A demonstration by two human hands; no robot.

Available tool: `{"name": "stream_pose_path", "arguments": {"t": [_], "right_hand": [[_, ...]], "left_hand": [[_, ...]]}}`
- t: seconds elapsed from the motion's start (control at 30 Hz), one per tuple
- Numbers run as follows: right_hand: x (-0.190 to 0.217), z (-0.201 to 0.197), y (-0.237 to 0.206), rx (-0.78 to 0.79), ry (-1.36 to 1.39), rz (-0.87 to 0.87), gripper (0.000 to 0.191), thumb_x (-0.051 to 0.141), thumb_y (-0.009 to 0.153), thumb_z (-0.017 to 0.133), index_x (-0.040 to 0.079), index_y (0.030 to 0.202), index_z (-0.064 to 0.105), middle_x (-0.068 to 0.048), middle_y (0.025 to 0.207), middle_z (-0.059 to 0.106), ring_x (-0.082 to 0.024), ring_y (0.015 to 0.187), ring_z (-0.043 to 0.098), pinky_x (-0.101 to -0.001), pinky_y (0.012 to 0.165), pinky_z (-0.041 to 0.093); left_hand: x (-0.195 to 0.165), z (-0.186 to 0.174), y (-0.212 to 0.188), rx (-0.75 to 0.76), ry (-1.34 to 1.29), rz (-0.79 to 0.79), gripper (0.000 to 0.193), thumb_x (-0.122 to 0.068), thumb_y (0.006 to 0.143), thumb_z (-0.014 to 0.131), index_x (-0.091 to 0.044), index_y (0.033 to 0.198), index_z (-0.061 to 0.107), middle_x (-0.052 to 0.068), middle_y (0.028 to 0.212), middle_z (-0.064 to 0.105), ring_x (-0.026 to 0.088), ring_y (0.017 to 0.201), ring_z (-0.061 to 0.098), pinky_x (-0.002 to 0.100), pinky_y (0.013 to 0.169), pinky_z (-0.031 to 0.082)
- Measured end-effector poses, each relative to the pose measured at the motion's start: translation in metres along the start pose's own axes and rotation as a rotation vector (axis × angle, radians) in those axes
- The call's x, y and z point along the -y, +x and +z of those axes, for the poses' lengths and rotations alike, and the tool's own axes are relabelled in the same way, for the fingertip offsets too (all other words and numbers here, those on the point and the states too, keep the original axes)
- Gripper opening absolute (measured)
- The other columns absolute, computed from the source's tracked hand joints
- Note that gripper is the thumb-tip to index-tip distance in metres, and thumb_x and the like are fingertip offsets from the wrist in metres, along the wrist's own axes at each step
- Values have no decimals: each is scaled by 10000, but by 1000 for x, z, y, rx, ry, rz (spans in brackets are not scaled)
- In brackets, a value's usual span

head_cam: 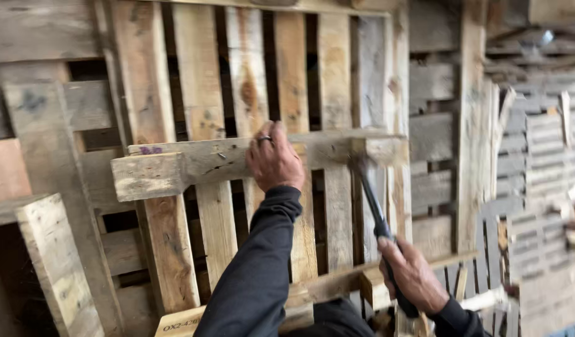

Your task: The person repairs a wooden pallet, hammering nails into its slats with a claw hammer and pulling out loose nails. They take new wooden boards from a pile, position a board across the pallet, and hammer nails to fasten it in place.

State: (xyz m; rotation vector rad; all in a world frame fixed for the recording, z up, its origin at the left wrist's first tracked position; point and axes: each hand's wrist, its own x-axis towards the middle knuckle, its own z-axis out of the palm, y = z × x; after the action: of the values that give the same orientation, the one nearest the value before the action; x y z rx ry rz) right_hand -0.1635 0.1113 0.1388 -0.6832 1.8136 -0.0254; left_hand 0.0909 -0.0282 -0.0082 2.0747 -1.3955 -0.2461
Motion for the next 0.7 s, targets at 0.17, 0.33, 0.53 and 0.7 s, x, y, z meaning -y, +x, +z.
{"name": "stream_pose_path", "arguments": {"t": [0.17, 0.33, 0.53, 0.7], "right_hand": [[-27, 3, 10, 5, 288, -891, 255, 357, 1077, 521, 102, 1086, 512, 42, 675, 541, -77, 488, 489, -240, 376, 445], [-41, 40, 51, 37, 372, -346, 244, 337, 1039, 536, 94, 1058, 533, 65, 691, 432, -57, 505, 392, -250, 402, 363], [-25, 63, 4, -183, 268, -388, 391, 452, 992, 520, 67, 966, 581, -7, 623, 574, -99, 485, 527, -268, 433, 440], [-45, 67, 12, -44, 621, -730, 261, 273, 954, 618, 18, 1007, 624, -6, 739, 595, -82, 578, 499, -261, 487, 436]], "left_hand": [[4, 5, 1, -21, 25, -5, 272, -142, 994, 608, -137, 1261, 659, 81, 1305, 684, 309, 1237, 622, 526, 1066, 461], [2, -3, -5, 23, 34, 17, 322, -155, 967, 586, -121, 1281, 653, 88, 1312, 673, 303, 1233, 604, 514, 1059, 462], [-4, -7, -4, 37, 30, 19, 296, -149, 998, 583, -142, 1286, 652, 66, 1324, 668, 294, 1250, 588, 513, 1069, 456], [-5, -9, -7, -15, 42, 33, 309, -132, 969, 590, -135, 1273, 648, 87, 1275, 679, 330, 1204, 611, 522, 1016, 470]]}}
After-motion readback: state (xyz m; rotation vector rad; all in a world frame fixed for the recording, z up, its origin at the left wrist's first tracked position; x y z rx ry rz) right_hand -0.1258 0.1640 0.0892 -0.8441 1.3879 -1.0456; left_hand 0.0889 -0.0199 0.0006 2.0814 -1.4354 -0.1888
